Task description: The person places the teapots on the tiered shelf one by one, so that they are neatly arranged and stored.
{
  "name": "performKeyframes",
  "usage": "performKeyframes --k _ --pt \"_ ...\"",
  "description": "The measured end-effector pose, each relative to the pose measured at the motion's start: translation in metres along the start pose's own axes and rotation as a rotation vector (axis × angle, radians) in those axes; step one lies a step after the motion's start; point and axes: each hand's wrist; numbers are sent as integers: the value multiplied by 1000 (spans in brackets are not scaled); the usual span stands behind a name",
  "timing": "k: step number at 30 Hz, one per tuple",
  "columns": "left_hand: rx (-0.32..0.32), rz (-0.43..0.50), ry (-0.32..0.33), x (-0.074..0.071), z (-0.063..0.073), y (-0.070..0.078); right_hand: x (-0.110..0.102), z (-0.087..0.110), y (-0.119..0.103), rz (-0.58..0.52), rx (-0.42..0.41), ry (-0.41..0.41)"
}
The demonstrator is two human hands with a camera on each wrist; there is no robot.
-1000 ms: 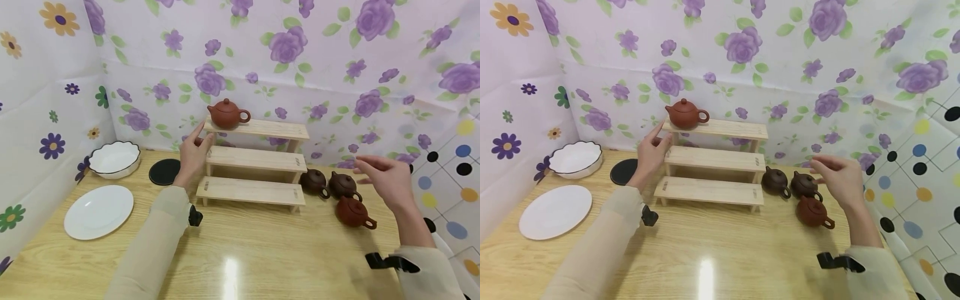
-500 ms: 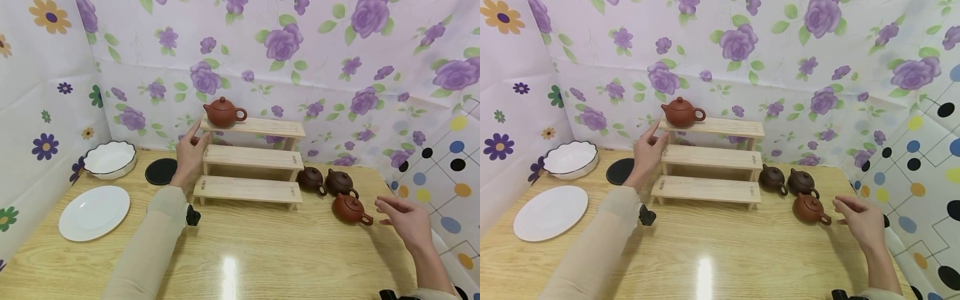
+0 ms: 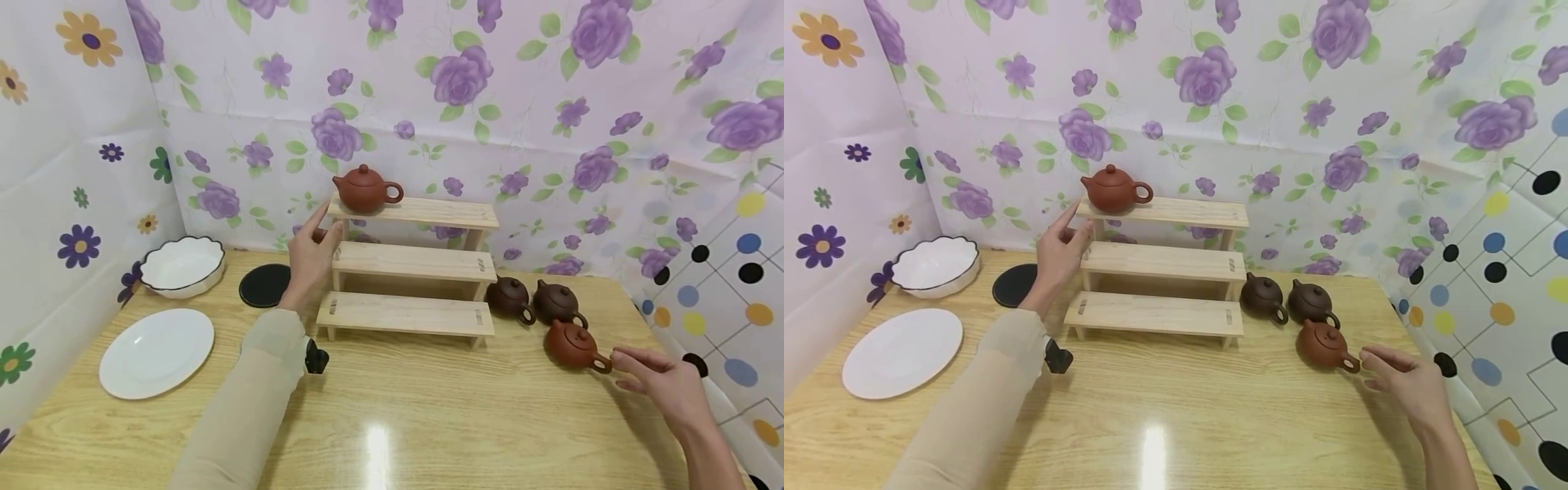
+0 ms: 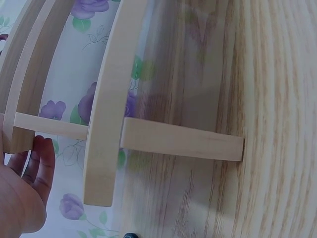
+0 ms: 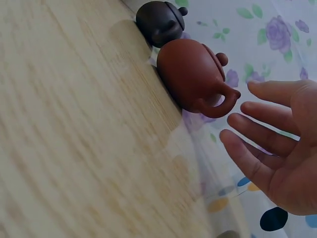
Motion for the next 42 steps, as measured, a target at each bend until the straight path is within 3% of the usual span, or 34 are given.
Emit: performKeyframes --k 6,13,31,42 --pt "-8 3 -4 0 2 1 2 2 5 29 -1 -85" --pt "-19 -6 -2 -1 2 1 5 1 7 -94 -41 -131" --pt "-10 -17 15 2 1 0 10 0 6 -59 18 -118" --pt "-16 -28 14 2 0 2 13 1 4 44 -36 -86"
Point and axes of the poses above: each hand's wrist, its own z-axis away from the middle knuckle, its own x-axis out of the palm, y = z × x, and after that the axes turned 1 degree about -y, right-handed
